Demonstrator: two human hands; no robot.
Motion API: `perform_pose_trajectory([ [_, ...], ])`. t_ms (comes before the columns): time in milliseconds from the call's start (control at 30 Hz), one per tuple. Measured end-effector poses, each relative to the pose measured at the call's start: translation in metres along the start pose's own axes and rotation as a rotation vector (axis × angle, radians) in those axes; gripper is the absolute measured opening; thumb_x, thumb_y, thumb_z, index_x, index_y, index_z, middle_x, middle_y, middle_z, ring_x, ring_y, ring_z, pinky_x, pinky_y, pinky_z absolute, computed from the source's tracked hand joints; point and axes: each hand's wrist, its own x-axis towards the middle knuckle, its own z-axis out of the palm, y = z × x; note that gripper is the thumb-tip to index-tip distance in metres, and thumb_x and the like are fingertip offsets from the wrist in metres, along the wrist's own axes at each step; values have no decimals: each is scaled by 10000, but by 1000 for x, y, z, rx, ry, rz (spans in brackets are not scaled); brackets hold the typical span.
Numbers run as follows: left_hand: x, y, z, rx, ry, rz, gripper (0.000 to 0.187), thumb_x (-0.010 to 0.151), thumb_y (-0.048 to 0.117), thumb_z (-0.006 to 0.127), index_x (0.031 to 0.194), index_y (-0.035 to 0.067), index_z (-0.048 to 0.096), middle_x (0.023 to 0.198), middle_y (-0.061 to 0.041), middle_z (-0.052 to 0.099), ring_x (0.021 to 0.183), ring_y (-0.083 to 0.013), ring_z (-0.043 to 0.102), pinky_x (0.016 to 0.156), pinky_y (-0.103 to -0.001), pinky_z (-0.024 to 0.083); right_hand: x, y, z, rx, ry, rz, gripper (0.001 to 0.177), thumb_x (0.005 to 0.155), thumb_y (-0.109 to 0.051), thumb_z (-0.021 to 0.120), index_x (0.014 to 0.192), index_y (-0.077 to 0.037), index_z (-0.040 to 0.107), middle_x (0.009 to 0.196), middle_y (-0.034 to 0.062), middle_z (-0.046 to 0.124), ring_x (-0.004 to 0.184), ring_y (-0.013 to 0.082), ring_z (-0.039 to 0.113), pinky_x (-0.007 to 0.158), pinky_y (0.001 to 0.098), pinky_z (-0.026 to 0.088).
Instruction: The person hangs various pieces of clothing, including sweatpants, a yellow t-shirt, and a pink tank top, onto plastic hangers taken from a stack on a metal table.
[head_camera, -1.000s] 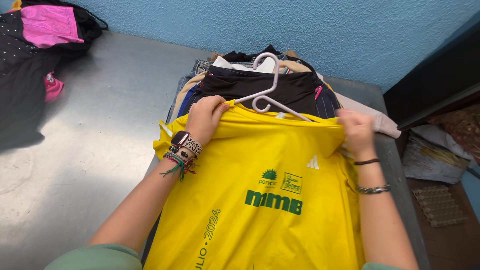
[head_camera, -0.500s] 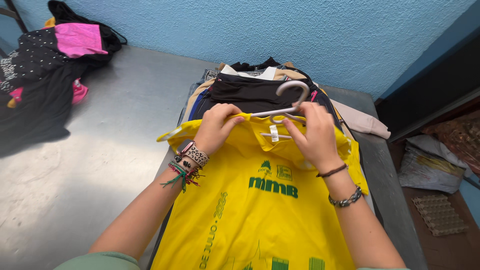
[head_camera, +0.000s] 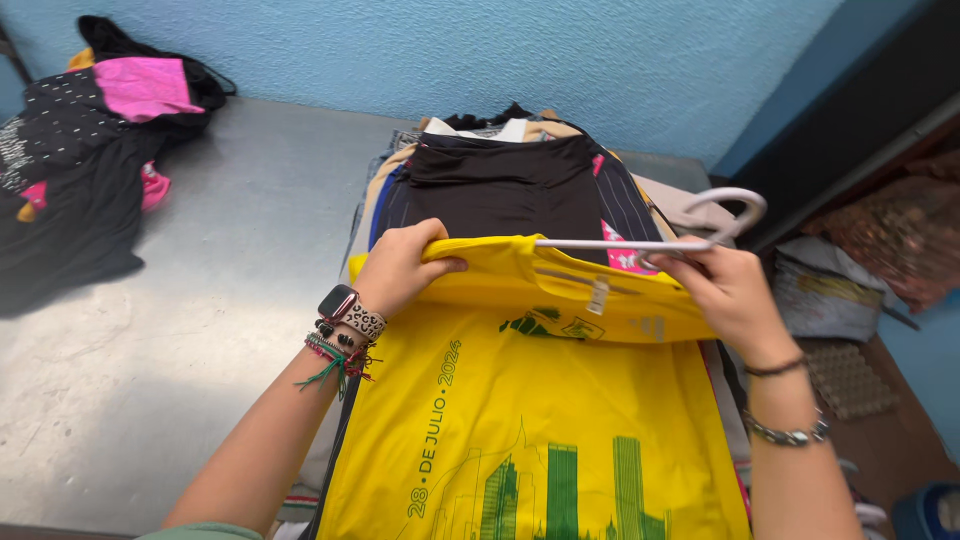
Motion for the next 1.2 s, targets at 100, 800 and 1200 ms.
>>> perform_pose_trajectory([
  [100,2,2,10,-38,-63,97,268,849,345,781,827,144,604,765,-5,679,707,-191,612,639,-354,406,-43,-6,-27,-48,6,151,212,982,-188,641,1051,-68,802,998,28,797,933,125,703,804,291,489],
  [800,-34,111,214,-290,-551,354,52,901,176,630,878,154,672,834,23,703,746,-120,644,725,-314,504,-470,41,-162,-3,828,985,204,1198,-159,569,1282,2,664,801,14,479,680,49,360,579,168,261],
  [1200,-24,211,345,-351,-527,415,57,883,149,604,864,138,657,837,-12,690,779,-169,653,727,-352,503,-712,176,-289,-110,863,1207,262,1234,-289,423,1337,-113,588,766,-81,345,648,-16,281,511,167,145],
])
